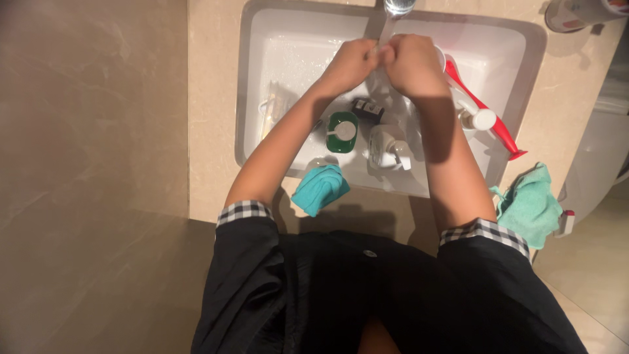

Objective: The person washes several bathroom items in a sink using a cloth and a brush. They scrub a soap dispenser, a small container, and a cup under running water, then wipe the sink basin.

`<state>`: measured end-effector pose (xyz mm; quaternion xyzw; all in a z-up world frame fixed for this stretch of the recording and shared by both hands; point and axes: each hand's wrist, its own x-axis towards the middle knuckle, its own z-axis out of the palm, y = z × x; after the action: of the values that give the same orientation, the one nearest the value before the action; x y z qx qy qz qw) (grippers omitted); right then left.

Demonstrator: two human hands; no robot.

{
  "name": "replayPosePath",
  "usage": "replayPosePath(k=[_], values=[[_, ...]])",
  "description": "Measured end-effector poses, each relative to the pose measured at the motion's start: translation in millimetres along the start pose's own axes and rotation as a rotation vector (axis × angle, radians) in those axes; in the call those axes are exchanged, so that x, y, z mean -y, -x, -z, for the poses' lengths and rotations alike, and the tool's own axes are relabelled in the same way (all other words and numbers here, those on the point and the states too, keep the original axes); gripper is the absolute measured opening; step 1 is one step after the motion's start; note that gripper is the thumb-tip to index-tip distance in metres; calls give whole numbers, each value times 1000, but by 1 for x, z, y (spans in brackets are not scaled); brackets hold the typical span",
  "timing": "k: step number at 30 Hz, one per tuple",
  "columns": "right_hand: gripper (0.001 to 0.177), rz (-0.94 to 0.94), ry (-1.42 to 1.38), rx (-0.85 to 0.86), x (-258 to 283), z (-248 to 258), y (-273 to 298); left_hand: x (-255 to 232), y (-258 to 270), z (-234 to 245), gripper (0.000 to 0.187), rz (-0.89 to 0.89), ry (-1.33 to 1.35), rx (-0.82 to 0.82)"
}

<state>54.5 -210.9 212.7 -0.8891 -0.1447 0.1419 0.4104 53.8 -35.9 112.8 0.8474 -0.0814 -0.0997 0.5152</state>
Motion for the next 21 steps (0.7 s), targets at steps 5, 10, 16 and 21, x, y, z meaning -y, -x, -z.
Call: replayPosePath(k=[5,10,16,21], values=[[23,94,88,94,24,28,29,-14,-11,3,28,-293,-112,83],[25,91,44,87,43,33,49,-48,-15,12,35,31,-122,62],[19,57,-98,-16,46,46,52,-39,-18,10,21,-100,-227,-45],[13,260,-137,-98,56,77,39,-6,-16,9,14,-124,-186,-157]])
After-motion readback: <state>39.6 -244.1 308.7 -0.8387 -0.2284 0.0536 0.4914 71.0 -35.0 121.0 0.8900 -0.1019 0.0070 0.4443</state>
